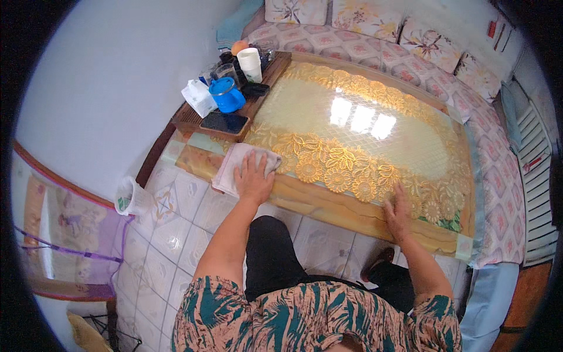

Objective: The person wipes a white radiator with a cloth, then moves to a glass-topped table and wipes its surface.

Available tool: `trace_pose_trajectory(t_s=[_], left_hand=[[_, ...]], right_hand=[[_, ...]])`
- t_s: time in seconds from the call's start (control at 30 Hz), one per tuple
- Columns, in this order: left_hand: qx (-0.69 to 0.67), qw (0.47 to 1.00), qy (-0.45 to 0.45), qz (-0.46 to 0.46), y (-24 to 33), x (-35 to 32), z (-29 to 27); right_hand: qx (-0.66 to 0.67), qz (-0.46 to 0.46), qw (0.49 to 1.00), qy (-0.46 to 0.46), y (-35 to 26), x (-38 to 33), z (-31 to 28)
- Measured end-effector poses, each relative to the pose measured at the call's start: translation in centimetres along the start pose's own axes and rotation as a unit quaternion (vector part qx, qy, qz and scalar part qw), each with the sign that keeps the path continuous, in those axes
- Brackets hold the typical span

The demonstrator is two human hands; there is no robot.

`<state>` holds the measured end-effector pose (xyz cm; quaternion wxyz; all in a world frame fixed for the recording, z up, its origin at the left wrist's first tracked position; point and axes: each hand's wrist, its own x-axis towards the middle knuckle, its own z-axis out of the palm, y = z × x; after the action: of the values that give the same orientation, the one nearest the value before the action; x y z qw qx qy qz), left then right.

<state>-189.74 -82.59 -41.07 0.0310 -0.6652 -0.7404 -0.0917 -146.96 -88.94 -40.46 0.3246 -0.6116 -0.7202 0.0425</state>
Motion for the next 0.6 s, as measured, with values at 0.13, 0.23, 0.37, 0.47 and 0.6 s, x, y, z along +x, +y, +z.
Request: trace_pose_trajectory(t_s=[0.13,0.23,0.37,0.47,0.6], left_hand=[[-0.007,1.0,-0.003,-0.013,-0.8,-0.4,0.4],[-0.01,0.999,-0.027,-0.026,-0.1,0.4,0.5],[-0.006,0.994,-0.004,-0.11,2.4,1.8,1.2],[0.001,0.991,0.0,-0.135,5.0,3.8,1.3],[0.016,0.989,-0.015,-0.146,7.0,7.7,1.7]], right_hand=[[-0.143,0.045,0.989,-0.017,4.6,-2.7,-5.8],[-0.245,0.099,0.964,-0.027,8.1,-5.4,-7.9],[-0.269,0.128,0.953,-0.048,7.8,-5.8,-8.3],[-0.257,0.132,0.956,-0.056,7.2,-5.7,-8.7],[-0.259,0.151,0.952,-0.056,6.5,-5.3,-9.0]])
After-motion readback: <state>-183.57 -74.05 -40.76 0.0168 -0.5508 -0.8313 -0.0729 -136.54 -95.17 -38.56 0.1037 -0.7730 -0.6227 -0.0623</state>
